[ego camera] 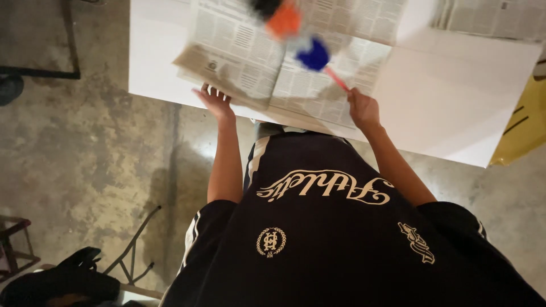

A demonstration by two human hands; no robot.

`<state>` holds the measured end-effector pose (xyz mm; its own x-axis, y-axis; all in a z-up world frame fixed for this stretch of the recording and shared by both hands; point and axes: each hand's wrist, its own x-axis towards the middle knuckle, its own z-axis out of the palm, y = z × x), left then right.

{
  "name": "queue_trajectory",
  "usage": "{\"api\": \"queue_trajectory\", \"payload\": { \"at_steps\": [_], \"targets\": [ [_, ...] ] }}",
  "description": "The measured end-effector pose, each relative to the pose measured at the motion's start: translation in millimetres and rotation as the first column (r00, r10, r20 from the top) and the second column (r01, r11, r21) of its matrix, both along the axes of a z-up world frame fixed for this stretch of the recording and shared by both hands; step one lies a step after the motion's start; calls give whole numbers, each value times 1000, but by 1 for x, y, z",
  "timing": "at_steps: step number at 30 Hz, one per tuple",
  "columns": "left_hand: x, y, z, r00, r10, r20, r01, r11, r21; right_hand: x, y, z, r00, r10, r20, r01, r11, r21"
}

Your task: Dusting and flipping through newspapers on a table.

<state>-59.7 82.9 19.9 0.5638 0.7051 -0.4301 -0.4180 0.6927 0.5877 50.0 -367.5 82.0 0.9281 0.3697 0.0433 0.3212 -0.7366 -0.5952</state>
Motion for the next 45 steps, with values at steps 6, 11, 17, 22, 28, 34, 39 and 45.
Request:
{"api": "queue_trajectory", "payload": {
  "at_steps": [6, 11, 17, 22, 28, 34, 39, 45],
  "targets": [
    [-13, 50, -25, 739, -188, -647, 448, 855, 262, 16, 20, -50, 960, 278, -30, -271, 903, -333],
    [-15, 62, -7, 656, -387, -648, 576, 811, 99, 13, 39, -118, 990, -11, 138, 63, 923, -380],
    [-12, 77, -20, 604, -487, -631, 615, 788, -21, 21, 69, -57, 949, 304, 79, -262, 903, -340],
    [-8, 82, -6, 564, -548, -618, 662, 747, -59, 43, 106, -73, 988, -144, -63, 107, 908, -404],
    [-11, 86, 4, 521, -611, -597, 732, 679, -57, 64, 182, -68, 1000, -7, -6, 5, 957, -292],
    [-15, 85, 9, 507, -645, -572, 756, 651, -64, 88, 216, -108, 921, -328, -212, 334, 943, -7],
    [-9, 84, 8, 522, -641, -563, 728, 679, -98, 88, 201, -70, 973, -150, -176, 123, 980, -157],
    [-13, 80, -17, 599, -594, -537, 670, 739, -70, 41, 116, -76, 902, -416, -119, 413, 909, -45]
  ]
}}
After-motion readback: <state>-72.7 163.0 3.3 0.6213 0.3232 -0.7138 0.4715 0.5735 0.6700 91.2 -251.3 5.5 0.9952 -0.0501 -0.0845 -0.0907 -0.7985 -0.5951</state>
